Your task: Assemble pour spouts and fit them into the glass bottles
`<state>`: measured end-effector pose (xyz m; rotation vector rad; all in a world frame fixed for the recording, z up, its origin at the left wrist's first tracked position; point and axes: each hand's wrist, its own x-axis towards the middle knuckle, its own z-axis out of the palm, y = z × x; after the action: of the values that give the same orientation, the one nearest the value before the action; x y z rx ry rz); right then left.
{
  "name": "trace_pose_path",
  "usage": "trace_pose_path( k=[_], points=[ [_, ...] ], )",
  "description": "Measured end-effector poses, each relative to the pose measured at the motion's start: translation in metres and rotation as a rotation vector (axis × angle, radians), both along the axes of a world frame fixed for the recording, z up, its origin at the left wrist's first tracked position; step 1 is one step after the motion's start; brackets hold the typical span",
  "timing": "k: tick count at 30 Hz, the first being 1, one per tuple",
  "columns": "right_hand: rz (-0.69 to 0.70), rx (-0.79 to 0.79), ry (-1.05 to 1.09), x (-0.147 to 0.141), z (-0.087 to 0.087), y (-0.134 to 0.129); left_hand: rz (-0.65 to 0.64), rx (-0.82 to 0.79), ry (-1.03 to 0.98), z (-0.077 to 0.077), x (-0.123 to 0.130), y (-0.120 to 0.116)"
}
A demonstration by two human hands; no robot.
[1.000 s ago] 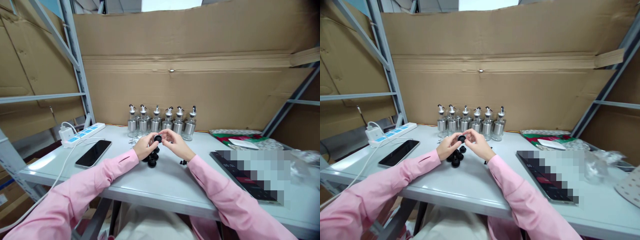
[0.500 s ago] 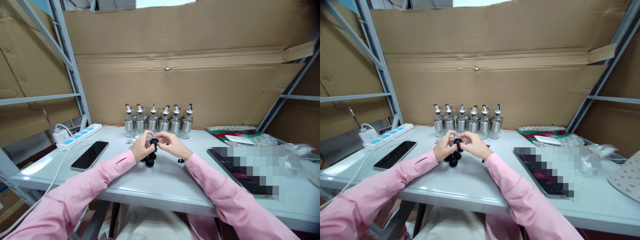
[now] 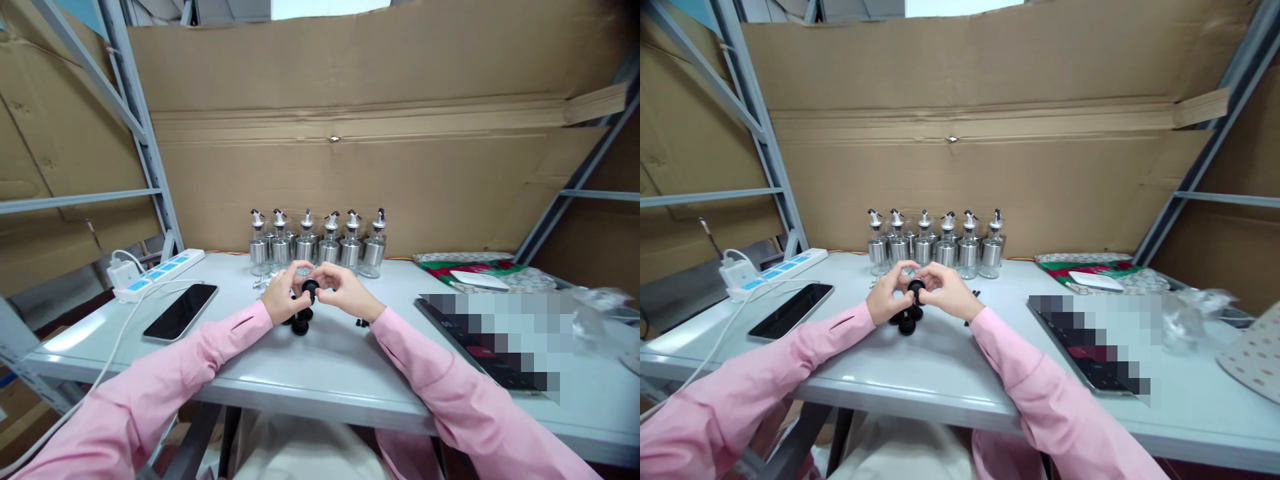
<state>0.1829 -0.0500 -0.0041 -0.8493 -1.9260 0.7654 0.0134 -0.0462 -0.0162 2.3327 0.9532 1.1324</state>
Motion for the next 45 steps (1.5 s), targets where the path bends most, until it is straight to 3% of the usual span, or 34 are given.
trace_pose_path(
  k=[15,26,34,39,42,45],
  points=[
    [0.064,-0.089,0.097,-0.003,-0.002,-0.003,0.032,0.147,0.082,0.006,-0.001,-0.004],
    [0.015,-0.036,0.301,0.002,-0.003,0.006,0.105,0.37,0.034,-0.008,-0.006,0.012],
    [0.001,-0.009,0.186,0.005,0.0,0.006,0.048,0.471,0.16,-0.009,-0.008,0.015],
    [0.071,-0.036,0.067,0.022,0.014,0.009,0.044,0.618,0.28,-0.007,-0.01,0.017],
    [-0.102,0.018,-0.048,0.041,0.021,0.019,0.081,0.698,0.373,-0.005,-0.011,0.018],
    [-0.344,0.147,-0.347,0.058,0.016,0.032,0.098,0.673,0.429,-0.005,-0.012,0.018]
  ],
)
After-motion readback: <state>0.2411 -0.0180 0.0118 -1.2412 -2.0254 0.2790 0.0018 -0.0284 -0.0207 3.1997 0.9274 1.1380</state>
